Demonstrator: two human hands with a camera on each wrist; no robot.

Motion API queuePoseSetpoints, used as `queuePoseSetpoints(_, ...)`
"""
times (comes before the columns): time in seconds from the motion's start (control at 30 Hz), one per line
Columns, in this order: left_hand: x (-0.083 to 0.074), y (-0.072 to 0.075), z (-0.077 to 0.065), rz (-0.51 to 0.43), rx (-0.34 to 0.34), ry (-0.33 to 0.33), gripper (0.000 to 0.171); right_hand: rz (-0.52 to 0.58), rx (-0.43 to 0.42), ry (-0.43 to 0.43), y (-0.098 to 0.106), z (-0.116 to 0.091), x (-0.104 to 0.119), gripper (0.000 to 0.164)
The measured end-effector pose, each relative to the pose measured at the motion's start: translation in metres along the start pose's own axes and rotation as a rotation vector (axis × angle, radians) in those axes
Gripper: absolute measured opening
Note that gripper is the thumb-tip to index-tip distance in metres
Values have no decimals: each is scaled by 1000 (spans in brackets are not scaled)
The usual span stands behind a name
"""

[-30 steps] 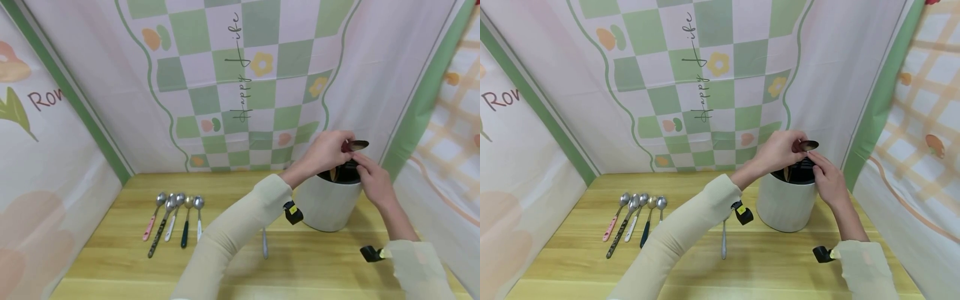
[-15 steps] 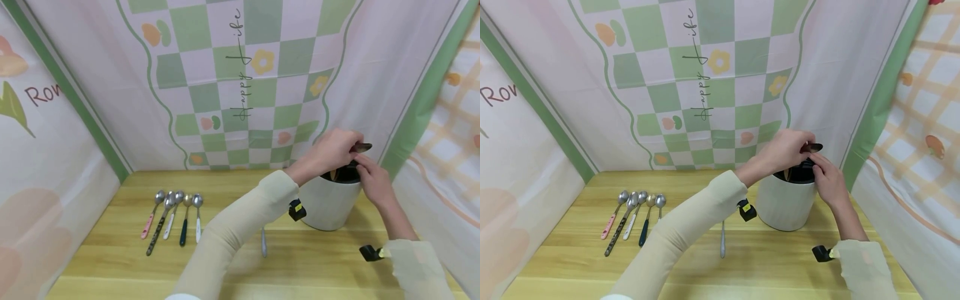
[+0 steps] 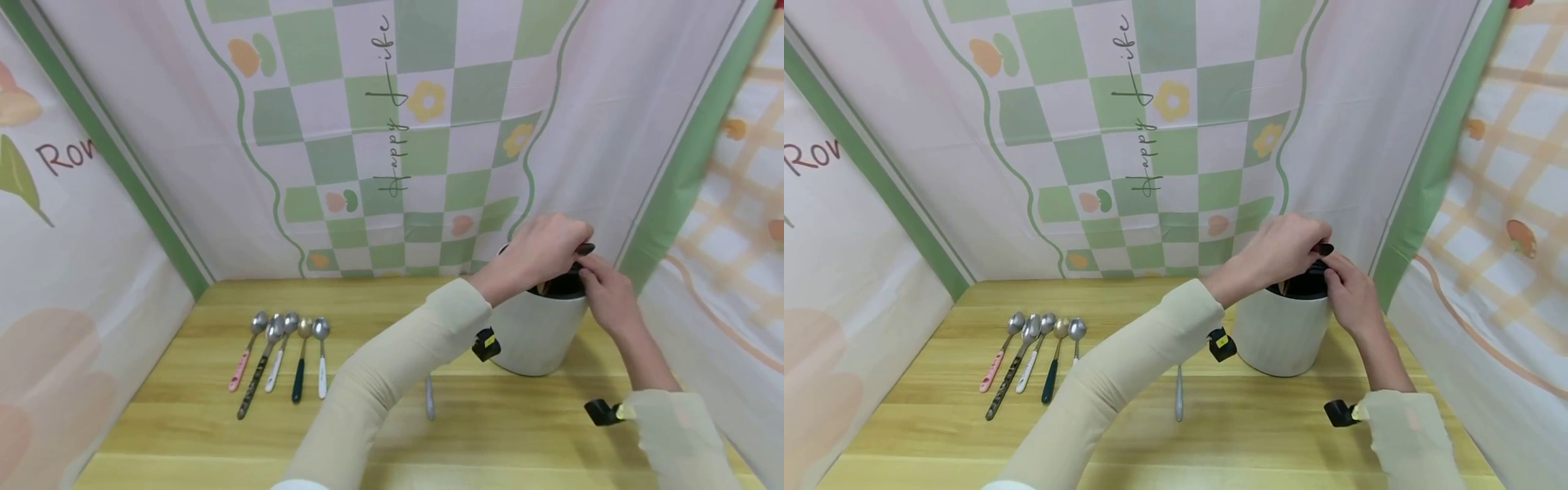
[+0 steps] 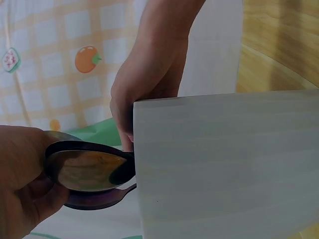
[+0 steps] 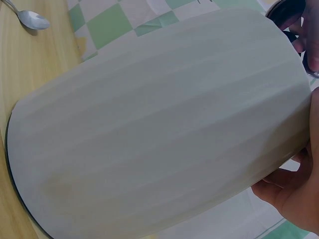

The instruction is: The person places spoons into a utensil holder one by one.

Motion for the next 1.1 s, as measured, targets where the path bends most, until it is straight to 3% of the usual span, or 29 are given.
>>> queuePoseSetpoints(0.23, 2, -6, 1, 14, 50, 28, 23, 54, 41, -27, -4, 0, -1, 48)
queuePoseSetpoints(0.43, 7, -1, -4, -105, 26, 3, 23, 64, 59, -32, -6, 0, -1, 49)
queuePoseSetpoints(0.67, 20, 13, -20, -252, -85, -53, 11, 39, 83, -24, -7, 2, 0, 50)
queuePoseSetpoints(0.8, 33, 16, -34, -339, -132, -41, 12, 12, 79, -2, -7, 2, 3, 50)
queuePoseSetpoints(1.1, 63, 7, -71, -526, -257, -24, 12, 12, 79, 17, -7, 2, 7, 50)
Point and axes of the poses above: each hand's wrist, its own z-axis towards the middle knuckle, its own y-axis out of the back of the hand, x = y × z, the point moved 10 cm from there along z, towards the middle knuckle, and after that the axes turned 13 degrees about x, right-handed, at the moved point
